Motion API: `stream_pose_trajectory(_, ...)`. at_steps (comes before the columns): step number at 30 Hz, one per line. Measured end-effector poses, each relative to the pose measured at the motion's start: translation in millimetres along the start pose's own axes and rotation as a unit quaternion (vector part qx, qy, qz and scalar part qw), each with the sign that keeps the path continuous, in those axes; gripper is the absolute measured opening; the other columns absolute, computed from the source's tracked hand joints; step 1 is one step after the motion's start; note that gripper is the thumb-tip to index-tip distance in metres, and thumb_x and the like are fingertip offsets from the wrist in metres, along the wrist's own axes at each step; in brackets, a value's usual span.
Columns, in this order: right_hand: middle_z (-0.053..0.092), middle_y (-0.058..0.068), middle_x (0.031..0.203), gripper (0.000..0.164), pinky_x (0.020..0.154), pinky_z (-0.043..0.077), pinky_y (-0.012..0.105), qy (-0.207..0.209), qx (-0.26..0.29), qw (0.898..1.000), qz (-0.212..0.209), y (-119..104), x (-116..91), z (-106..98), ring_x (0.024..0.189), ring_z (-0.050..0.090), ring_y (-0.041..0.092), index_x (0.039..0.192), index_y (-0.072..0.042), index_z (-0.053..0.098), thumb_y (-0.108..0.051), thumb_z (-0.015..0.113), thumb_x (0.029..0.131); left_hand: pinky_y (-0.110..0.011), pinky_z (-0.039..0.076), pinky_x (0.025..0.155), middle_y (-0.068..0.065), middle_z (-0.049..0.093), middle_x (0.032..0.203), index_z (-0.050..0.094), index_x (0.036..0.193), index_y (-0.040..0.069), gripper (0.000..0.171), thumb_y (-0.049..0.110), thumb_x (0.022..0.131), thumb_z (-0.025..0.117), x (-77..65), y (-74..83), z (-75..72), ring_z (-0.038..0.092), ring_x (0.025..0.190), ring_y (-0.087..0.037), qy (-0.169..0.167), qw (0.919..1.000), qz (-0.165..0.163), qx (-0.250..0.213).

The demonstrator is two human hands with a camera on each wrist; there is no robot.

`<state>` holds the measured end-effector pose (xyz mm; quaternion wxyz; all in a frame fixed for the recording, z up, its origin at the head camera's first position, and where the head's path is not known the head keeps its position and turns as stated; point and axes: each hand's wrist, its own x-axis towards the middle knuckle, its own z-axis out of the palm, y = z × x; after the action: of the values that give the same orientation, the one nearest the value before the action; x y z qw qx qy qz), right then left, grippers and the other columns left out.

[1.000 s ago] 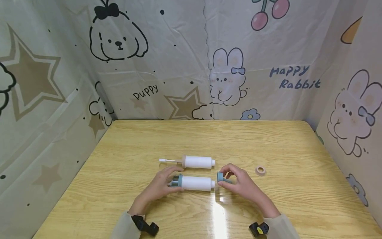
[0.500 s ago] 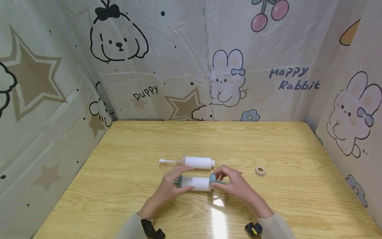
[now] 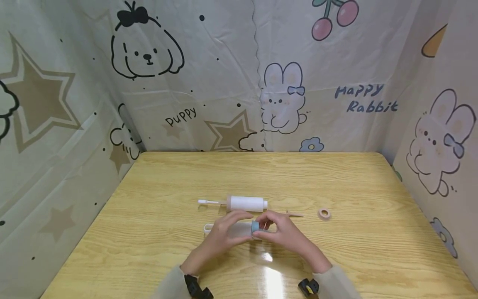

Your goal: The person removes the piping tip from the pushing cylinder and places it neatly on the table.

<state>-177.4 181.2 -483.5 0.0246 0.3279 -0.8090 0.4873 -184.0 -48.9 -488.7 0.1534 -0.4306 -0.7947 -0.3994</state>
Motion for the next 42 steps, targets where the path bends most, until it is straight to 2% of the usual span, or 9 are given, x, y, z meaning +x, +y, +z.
stream_pose_trajectory(3,0.069,-0.002,0.091,0.023,0.074,0.056,0.027,-0.002,0.002,1.0,0.004,-0.1,0.7,1.2,0.082,0.059,-0.001,0.106,-0.011,0.066,-0.011,0.075,0.085,-0.023,0.059,0.085,-0.01,0.068,0.12,0.061,0.122,0.006,0.05,0.018,0.078,0.081,0.8,1.8,0.9,0.067,0.108,-0.023,-0.005,0.9999,-0.009,-0.009)
stream_pose_trajectory(9,0.07,-0.002,0.094,0.022,0.076,0.055,0.026,-0.007,0.004,1.0,0.019,-3.5,1.2,0.2,0.084,0.059,0.0,0.107,-0.013,0.066,-0.012,0.073,0.086,-0.021,0.057,0.09,-0.007,0.069,0.117,0.063,0.12,0.008,0.046,0.018,0.078,0.08,1.3,2.2,1.9,0.068,0.107,-0.02,0.003,1.0,0.002,0.003)
stream_pose_trajectory(13,0.07,0.0,0.099,0.016,0.077,0.054,0.025,-0.012,0.025,0.997,0.067,-2.2,-2.9,-4.8,0.088,0.06,0.001,0.111,-0.012,0.066,-0.014,0.063,0.095,-0.022,0.055,0.094,-0.008,0.07,0.116,0.064,0.119,0.006,0.045,0.016,0.078,0.08,0.0,1.7,1.4,0.068,0.107,-0.021,0.011,0.9999,-0.003,0.0)
stream_pose_trajectory(16,0.07,0.004,0.104,0.017,0.078,0.055,0.024,-0.01,0.047,0.993,0.107,0.2,-7.4,-9.6,0.092,0.062,0.001,0.112,-0.009,0.066,-0.015,0.054,0.1,-0.023,0.054,0.098,-0.009,0.07,0.116,0.064,0.119,0.006,0.045,0.015,0.078,0.081,-0.2,1.5,0.6,0.067,0.109,-0.021,0.019,0.9998,-0.006,-0.004)
stream_pose_trajectory(19,0.07,0.011,0.107,0.021,0.081,0.057,0.027,-0.014,0.064,0.99,0.122,2.6,-10.8,-13.8,0.095,0.064,0.002,0.113,-0.004,0.065,-0.015,0.05,0.103,-0.022,0.053,0.099,-0.008,0.07,0.115,0.065,0.117,0.006,0.045,0.016,0.077,0.081,0.4,0.3,0.3,0.067,0.108,-0.02,0.032,0.9995,0.001,-0.003)
stream_pose_trajectory(28,0.068,0.02,0.1,0.021,0.077,0.058,0.029,-0.062,0.098,0.986,0.119,6.4,-14.3,-18.2,0.09,0.067,0.017,0.11,-0.002,0.065,-0.014,0.049,0.103,-0.02,0.054,0.097,-0.009,0.07,0.11,0.065,0.114,0.002,0.047,0.014,0.073,0.084,2.4,-5.1,1.6,0.069,0.103,-0.019,0.066,0.9966,0.049,0.002)
stream_pose_trajectory(33,0.065,0.025,0.097,0.02,0.077,0.057,0.029,-0.071,0.113,0.984,0.121,5.2,-14.4,-17.9,0.089,0.066,0.015,0.104,0.002,0.063,-0.014,0.05,0.102,-0.02,0.053,0.098,-0.01,0.071,0.111,0.065,0.114,0.002,0.047,0.014,0.073,0.084,2.5,-4.2,1.0,0.069,0.104,-0.02,0.062,0.9973,0.04,-0.001)
stream_pose_trajectory(42,0.064,0.024,0.092,0.015,0.072,0.055,0.028,-0.065,0.102,0.989,0.086,3.7,-13.4,-16.3,0.084,0.063,0.02,0.1,-0.002,0.065,-0.01,0.052,0.101,-0.019,0.054,0.095,-0.007,0.072,0.106,0.066,0.109,0.006,0.048,0.016,0.067,0.087,0.0,-2.5,1.0,0.07,0.1,-0.017,0.042,0.999,0.018,0.003)
